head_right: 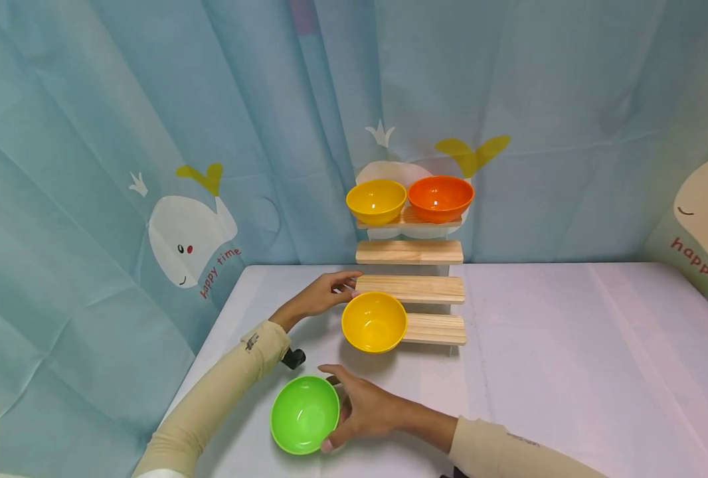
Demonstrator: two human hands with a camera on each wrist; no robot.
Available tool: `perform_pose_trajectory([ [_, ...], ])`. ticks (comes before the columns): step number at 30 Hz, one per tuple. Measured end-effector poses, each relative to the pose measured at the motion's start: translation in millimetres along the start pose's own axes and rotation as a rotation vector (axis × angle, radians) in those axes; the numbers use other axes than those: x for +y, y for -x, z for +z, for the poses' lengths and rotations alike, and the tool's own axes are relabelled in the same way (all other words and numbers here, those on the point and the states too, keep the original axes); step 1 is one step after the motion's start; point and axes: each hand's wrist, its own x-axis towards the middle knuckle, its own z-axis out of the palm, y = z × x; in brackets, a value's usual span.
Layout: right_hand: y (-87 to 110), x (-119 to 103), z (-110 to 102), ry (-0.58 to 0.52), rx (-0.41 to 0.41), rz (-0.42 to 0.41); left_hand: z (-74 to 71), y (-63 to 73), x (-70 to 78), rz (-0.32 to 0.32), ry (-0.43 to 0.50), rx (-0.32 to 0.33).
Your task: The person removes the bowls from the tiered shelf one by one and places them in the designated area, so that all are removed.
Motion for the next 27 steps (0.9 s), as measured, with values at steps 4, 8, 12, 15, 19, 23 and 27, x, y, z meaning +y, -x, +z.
perform_pose_trajectory([
  [4,3.5,1,-3,-0.017,-0.004,-0.004,1.1,-0.5,-0.6,0.004,-0.007,0.007],
  [8,8.1,2,-5,-0.024,0.002,-0.013,0.9,-0.4,-0.9,0.003,-0.003,0.006],
  [12,14.5,3,-8,-0.011,0.003,-0.019,-0.9,2.1,4.6,-0.009,-0.002,-0.005],
  [15,18.7,4,-13,-0.002,-0.006,-0.016,-0.9,1.7,4.5,-0.017,-0.006,-0.005],
  [19,24.8,5,-19,-0.001,-0.019,-0.014,0.6,-0.5,-1.1,-0.017,-0.006,0.003],
  [23,33.5,6,-23,0.006,-0.043,-0.02,0.6,-0.2,-0.9,-0.014,0.006,0.003],
  [27,43.6,5,-29,0.024,-0.07,-0.025,0.5,-0.6,-1.7,-0.014,0.006,0.0],
])
